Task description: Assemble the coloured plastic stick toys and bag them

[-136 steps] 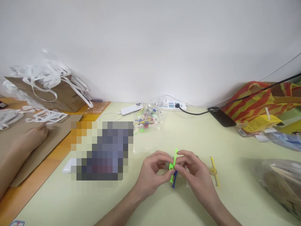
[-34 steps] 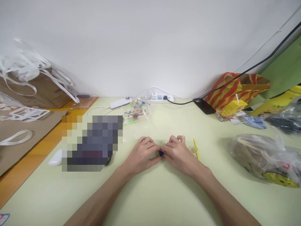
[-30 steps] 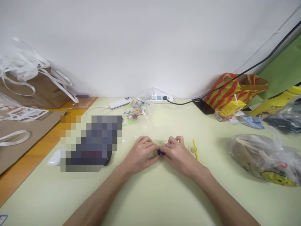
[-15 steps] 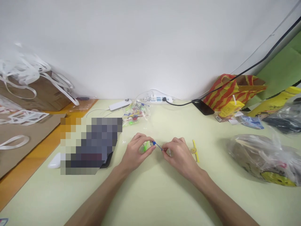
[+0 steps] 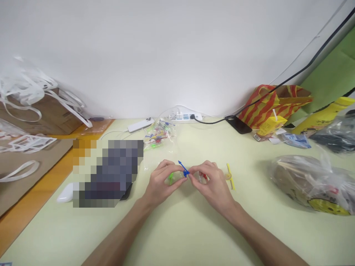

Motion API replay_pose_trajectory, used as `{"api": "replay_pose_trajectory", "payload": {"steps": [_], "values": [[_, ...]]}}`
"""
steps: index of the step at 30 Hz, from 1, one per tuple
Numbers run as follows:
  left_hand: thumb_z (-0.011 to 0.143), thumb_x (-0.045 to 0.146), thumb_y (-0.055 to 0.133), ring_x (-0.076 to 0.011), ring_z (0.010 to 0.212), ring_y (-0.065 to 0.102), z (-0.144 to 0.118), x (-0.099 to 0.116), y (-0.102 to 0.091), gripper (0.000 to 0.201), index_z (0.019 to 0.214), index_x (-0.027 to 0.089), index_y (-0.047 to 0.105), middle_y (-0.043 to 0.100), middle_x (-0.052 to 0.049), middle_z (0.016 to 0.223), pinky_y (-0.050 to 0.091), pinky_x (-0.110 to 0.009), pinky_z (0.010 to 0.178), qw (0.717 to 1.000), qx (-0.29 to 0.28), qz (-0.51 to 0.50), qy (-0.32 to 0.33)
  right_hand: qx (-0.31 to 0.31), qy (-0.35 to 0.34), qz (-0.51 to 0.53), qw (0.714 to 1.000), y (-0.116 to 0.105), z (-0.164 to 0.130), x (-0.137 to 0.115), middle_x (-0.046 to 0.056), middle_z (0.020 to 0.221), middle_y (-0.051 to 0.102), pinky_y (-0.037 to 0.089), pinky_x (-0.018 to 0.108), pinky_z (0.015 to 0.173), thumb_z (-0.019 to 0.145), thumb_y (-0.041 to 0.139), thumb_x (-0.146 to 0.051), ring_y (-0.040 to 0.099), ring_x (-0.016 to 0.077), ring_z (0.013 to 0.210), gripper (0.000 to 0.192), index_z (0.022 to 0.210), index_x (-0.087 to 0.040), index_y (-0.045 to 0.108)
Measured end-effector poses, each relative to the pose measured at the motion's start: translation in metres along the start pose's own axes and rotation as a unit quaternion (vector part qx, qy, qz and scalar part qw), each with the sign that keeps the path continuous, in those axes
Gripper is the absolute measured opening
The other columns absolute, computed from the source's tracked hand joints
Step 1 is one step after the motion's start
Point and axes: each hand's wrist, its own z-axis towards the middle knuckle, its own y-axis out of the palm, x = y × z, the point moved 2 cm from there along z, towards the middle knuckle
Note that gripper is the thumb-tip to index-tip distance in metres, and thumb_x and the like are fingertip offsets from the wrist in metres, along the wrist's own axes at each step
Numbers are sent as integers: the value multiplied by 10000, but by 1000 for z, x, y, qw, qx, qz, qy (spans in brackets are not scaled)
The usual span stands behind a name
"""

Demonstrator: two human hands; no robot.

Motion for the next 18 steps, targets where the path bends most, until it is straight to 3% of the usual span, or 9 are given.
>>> {"api": "replay_pose_trajectory", "payload": {"steps": [9,18], "values": [[865,224,745,-185,866,662,0,2,-2,214,1074,232,699,735,-48,934,569,-334,789,1000,5,4,-8,33,-87,-67,993,5,-4,1,24,840,760,363,386,780,960,587,-192,601,199,766,127,940,-241,702],[852,202,763,-180,859,664,-1,1,-1,237,1077,233,695,742,-38,929,560,-336,782,1000,13,0,-8,25,-105,-32,994,4,-3,-2,23,926,768,401,387,822,955,586,-167,628,197,820,144,996,-235,706]]}}
